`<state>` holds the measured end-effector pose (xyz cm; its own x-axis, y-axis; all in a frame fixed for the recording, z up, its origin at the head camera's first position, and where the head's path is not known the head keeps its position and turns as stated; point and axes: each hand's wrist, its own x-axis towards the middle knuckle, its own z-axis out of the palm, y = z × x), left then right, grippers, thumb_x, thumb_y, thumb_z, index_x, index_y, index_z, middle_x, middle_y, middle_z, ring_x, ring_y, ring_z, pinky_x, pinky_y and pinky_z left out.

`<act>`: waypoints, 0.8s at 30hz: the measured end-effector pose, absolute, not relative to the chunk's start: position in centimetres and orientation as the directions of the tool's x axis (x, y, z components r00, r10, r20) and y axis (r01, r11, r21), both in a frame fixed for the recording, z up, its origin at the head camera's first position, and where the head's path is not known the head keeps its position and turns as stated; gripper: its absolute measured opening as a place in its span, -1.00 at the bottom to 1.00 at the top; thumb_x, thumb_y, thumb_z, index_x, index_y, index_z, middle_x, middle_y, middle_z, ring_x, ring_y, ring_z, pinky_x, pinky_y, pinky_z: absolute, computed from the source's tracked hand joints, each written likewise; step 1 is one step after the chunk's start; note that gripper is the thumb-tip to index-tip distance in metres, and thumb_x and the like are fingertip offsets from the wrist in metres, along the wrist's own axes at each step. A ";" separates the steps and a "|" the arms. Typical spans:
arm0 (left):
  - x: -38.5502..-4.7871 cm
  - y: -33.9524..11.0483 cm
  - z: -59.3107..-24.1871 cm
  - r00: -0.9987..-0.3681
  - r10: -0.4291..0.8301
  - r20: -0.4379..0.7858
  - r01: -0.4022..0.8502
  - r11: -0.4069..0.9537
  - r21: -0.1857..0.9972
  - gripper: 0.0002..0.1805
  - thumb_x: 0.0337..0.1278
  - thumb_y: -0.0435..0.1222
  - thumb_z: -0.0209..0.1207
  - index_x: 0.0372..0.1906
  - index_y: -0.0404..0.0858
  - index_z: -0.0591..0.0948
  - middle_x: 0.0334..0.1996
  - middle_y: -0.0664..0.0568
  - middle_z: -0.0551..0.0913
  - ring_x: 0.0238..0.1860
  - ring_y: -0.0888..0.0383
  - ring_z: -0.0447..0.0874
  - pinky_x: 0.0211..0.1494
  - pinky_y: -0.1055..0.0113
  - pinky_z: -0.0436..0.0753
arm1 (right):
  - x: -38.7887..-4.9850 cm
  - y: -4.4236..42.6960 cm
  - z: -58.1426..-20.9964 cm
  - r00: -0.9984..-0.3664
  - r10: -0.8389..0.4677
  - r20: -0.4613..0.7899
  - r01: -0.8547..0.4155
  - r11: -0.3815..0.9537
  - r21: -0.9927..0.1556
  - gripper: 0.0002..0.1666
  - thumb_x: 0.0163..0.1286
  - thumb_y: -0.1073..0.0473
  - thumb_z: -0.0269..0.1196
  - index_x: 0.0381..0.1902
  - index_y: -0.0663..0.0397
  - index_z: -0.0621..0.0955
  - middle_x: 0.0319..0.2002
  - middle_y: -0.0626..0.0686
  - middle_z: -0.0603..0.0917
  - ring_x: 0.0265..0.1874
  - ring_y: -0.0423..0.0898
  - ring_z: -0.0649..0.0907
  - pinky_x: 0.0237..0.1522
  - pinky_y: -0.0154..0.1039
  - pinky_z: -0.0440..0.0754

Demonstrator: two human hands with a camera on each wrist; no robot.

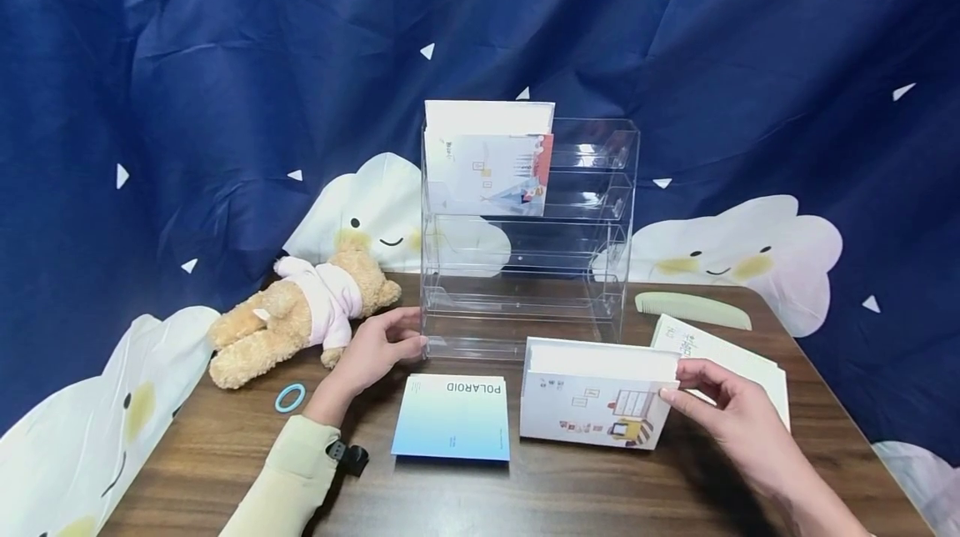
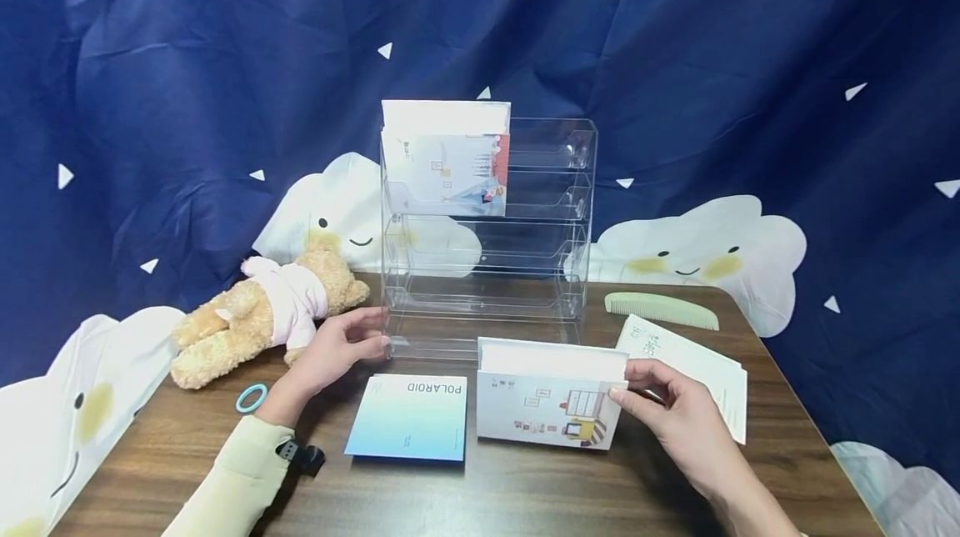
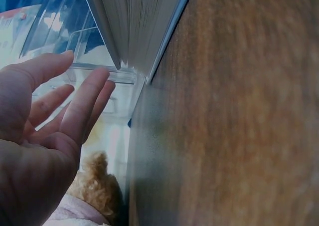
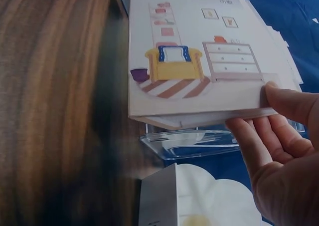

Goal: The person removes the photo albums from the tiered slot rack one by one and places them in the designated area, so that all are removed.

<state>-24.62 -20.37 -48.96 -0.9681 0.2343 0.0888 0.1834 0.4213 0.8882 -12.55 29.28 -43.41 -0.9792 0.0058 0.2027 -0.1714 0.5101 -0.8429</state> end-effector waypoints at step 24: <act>-24.8 -20.5 -49.1 -0.967 0.236 0.097 0.195 0.434 0.879 -0.36 0.47 -0.20 0.46 0.56 -0.22 0.60 0.28 -0.18 0.82 0.16 -0.02 0.89 0.05 0.41 0.79 | -9.9 30.1 -46.1 -0.991 -0.044 0.128 -0.132 0.537 -0.834 -0.75 0.47 0.41 0.47 0.05 0.28 0.70 -0.21 -0.32 0.77 -0.20 -0.42 0.70 -0.20 -0.46 0.66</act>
